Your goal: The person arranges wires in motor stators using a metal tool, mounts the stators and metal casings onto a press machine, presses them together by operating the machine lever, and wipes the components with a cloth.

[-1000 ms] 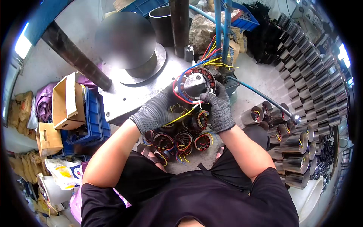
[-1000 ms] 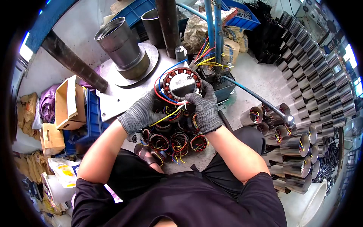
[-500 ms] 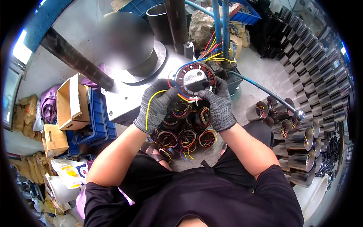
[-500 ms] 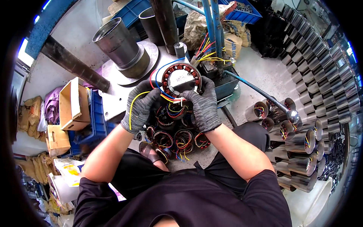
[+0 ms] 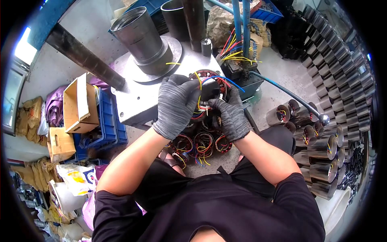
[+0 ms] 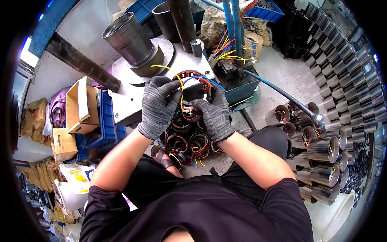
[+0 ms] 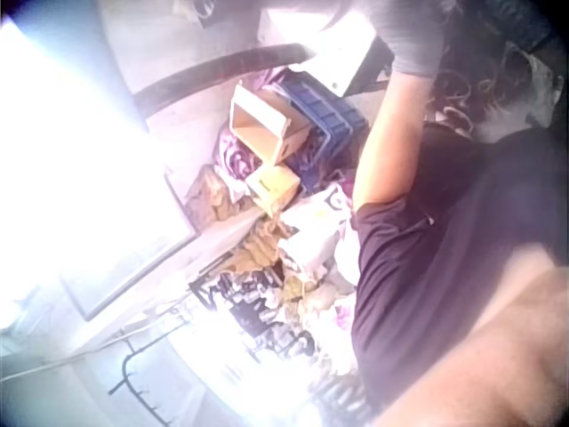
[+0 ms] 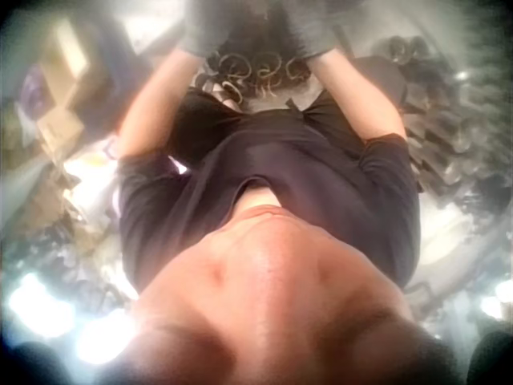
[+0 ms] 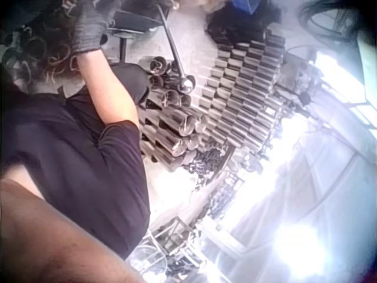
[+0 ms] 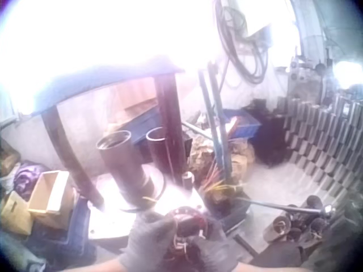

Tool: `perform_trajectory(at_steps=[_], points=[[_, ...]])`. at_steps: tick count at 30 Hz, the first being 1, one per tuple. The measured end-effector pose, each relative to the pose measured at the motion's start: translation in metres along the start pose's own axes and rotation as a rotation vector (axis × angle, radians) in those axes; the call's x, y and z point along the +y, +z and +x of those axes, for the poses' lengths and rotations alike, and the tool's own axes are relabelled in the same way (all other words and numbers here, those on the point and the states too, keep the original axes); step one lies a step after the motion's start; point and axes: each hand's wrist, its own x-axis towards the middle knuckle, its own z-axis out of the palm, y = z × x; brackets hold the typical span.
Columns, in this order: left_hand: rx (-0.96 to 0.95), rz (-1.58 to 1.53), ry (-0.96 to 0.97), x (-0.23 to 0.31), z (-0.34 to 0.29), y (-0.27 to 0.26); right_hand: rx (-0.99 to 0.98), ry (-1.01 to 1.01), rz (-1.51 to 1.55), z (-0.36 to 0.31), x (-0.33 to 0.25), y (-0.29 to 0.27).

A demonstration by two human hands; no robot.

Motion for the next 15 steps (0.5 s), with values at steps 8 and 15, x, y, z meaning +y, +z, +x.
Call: perform_trajectory(at_steps=[8, 15], points=[[0.031, 0.09, 0.186, -0.006, 0.0, 0.01, 0.022, 0.179, 0.018, -0.015, -0.021, 0.012], [-0.008, 0.003, 0.219, 0.005, -0.001, 0.007, 0.005, 0.17, 0.095, -0.014, -0.016, 0.007]])
